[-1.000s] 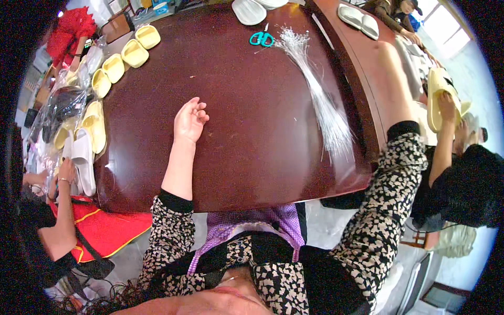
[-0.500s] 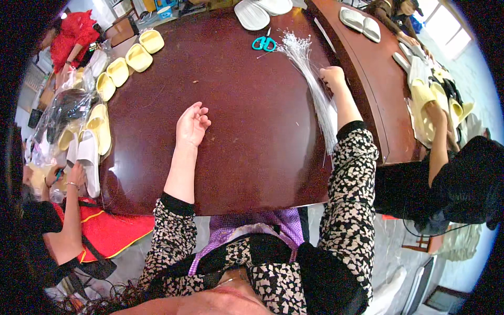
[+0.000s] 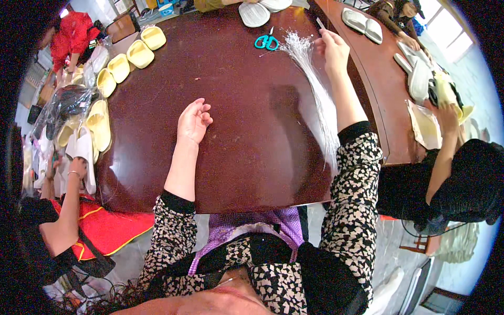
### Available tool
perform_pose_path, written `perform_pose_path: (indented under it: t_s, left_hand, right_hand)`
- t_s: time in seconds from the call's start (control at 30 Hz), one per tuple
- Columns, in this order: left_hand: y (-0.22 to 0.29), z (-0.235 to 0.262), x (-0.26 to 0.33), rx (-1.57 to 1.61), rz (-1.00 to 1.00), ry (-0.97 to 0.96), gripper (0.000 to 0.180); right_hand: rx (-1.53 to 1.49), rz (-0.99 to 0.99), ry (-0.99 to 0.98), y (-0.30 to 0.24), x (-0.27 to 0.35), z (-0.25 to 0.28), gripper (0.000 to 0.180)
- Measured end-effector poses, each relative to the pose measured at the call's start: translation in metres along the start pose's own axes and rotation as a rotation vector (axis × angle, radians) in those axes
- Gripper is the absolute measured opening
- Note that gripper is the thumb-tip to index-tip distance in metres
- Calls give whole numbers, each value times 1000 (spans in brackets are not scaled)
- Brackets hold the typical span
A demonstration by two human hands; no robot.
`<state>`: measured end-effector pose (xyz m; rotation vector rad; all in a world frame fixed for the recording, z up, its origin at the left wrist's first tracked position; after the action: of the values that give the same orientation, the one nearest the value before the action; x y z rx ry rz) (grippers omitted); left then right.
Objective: The person fastens pairs of slippers together by threading plastic fastener ties through each pair by hand on a table.
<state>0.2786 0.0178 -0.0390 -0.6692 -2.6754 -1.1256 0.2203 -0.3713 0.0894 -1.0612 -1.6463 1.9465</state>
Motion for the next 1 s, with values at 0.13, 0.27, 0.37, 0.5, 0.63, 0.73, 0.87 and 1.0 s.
perform_pose_path:
  t_s: [0.13, 0.27, 0.37, 0.5, 0.63, 0.73, 0.87, 1.0]
  left_hand:
    - [1, -25, 8, -137, -69, -188, 12]
    - [-5, -40, 21, -282, -141, -333, 12]
    - [-9, -58, 33, -293, -161, -339, 11]
    - [-5, -62, 36, -333, -221, -312, 9]
    - [-3, -62, 36, -291, -242, -291, 9]
    - [-2, -59, 34, -296, -289, -310, 6]
    - [7, -44, 19, -67, -295, -225, 1]
    - [34, -13, 6, 92, -313, -46, 3]
  right_hand:
    - [403, 280, -264, -30, 43, -53, 19]
    - [532, 520, -621, -37, 127, -120, 16]
    - [616, 693, -660, -36, 164, -135, 14]
    - [745, 762, -712, -45, 178, -144, 11]
    - [790, 765, -766, -46, 183, -143, 11]
    - [823, 781, -792, -38, 183, -140, 11]
    - [986, 889, -725, 0, 168, -114, 11]
    - [1311, 948, -538, 38, 138, -70, 7]
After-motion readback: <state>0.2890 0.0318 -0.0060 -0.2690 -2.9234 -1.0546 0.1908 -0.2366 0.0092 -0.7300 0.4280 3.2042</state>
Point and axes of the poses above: each hand's wrist, its own x-axis away from the middle knuckle, its own z-axis out of the back of the hand, y = z × x, the point moved 5 cm from there along -x, towards the middle knuckle, and after that the axes turned 10 degrees about x, right-handed, at the moved point
